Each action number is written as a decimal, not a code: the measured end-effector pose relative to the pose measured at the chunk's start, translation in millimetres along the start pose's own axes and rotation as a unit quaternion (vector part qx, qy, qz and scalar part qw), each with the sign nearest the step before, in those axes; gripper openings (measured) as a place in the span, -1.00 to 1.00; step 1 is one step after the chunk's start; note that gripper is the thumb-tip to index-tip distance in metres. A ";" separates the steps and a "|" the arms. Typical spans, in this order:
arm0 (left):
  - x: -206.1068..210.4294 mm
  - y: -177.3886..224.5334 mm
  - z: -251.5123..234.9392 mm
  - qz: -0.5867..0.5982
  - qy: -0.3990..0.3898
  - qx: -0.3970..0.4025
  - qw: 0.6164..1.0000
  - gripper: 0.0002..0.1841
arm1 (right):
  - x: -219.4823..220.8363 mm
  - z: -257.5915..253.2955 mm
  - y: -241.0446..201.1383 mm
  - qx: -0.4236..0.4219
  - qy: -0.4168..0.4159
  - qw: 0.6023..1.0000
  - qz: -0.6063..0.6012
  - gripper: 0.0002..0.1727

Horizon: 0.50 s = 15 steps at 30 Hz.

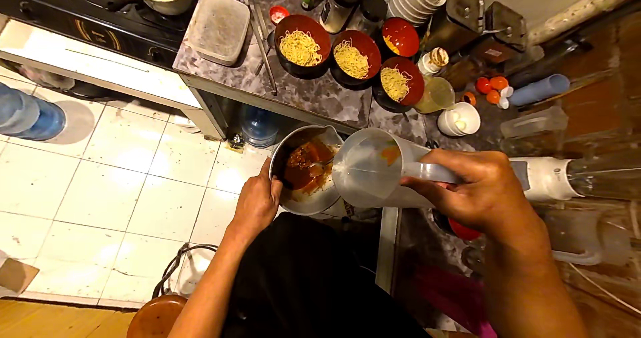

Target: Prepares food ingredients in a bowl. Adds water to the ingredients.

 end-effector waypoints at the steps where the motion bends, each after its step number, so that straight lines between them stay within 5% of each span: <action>1: 0.2 -0.2 -0.1 0.000 0.001 0.001 1.000 -0.54 | 0.0 -0.1 -0.1 0.001 0.001 1.000 0.002 -0.44; 15: 2.1 0.8 -2.8 0.006 -0.006 0.001 1.000 -0.52 | -1.4 0.4 2.8 0.005 0.000 1.000 0.001 -0.45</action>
Point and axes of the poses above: each hand's wrist, its own z-axis away from the middle knuckle, its own x-axis out of the palm, y = z × x, the point moved 4 cm from there along -z, towards the middle knuckle, and after that the axes turned 13 degrees about z, right-handed, at the moved point
